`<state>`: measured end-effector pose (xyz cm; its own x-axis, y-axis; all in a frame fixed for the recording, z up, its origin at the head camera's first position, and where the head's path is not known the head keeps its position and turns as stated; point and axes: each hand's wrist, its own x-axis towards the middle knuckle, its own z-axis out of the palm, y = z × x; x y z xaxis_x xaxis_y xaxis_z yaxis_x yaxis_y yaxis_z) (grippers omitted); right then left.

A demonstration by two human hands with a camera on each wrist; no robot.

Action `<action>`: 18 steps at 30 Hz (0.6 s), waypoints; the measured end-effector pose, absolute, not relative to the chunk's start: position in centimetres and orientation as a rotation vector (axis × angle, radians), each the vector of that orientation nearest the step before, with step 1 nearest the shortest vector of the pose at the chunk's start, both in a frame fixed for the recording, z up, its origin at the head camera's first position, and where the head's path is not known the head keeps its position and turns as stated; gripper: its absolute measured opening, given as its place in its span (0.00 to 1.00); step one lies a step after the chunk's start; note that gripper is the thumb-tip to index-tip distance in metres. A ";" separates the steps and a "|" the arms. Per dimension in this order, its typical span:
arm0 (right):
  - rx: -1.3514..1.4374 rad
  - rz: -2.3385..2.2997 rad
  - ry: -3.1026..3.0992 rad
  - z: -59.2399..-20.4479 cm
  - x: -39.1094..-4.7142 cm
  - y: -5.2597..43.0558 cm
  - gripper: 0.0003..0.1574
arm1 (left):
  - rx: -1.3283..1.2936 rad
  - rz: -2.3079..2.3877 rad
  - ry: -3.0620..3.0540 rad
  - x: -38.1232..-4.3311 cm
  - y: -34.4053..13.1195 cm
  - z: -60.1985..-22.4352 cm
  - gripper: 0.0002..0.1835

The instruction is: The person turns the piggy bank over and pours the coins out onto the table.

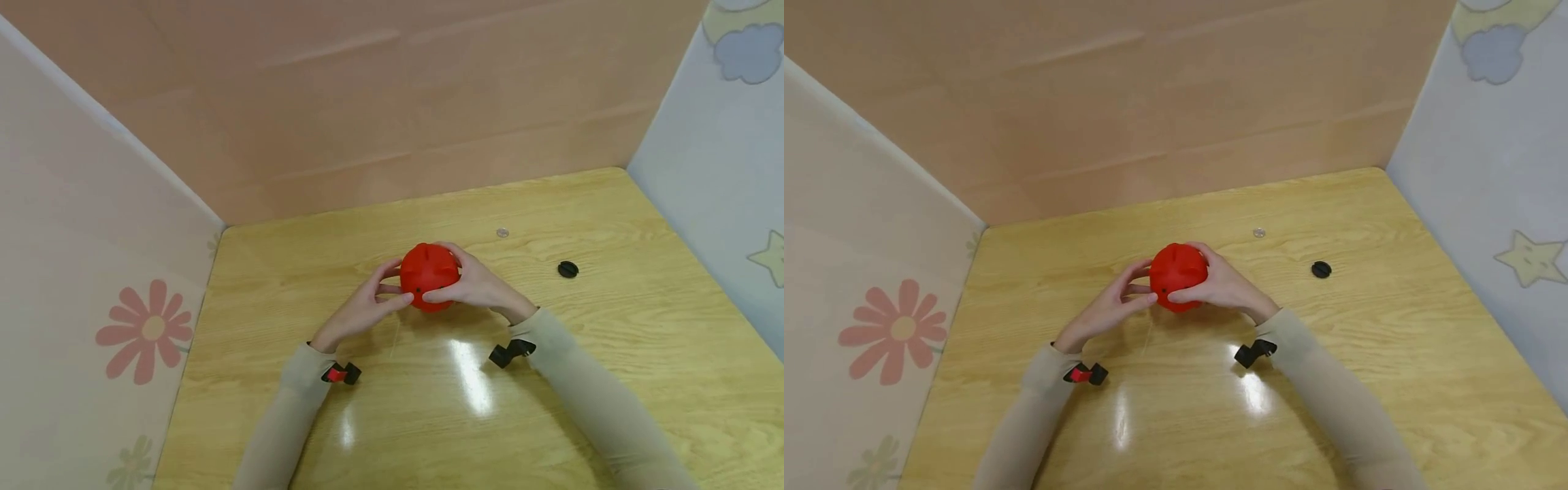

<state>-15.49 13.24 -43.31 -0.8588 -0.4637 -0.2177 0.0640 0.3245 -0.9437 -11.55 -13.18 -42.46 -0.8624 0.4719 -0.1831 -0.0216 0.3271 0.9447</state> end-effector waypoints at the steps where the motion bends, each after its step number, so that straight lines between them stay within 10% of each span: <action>1: -0.369 -1.562 2.152 -43.2 -15.4 13.2 0.61 | 0.395 1.552 2.172 -11.5 -13.1 -42.5 0.41; 18: -0.489 -1.510 2.241 -40.8 -14.3 12.9 0.66 | 0.386 1.575 2.126 -11.6 -13.2 -42.1 0.42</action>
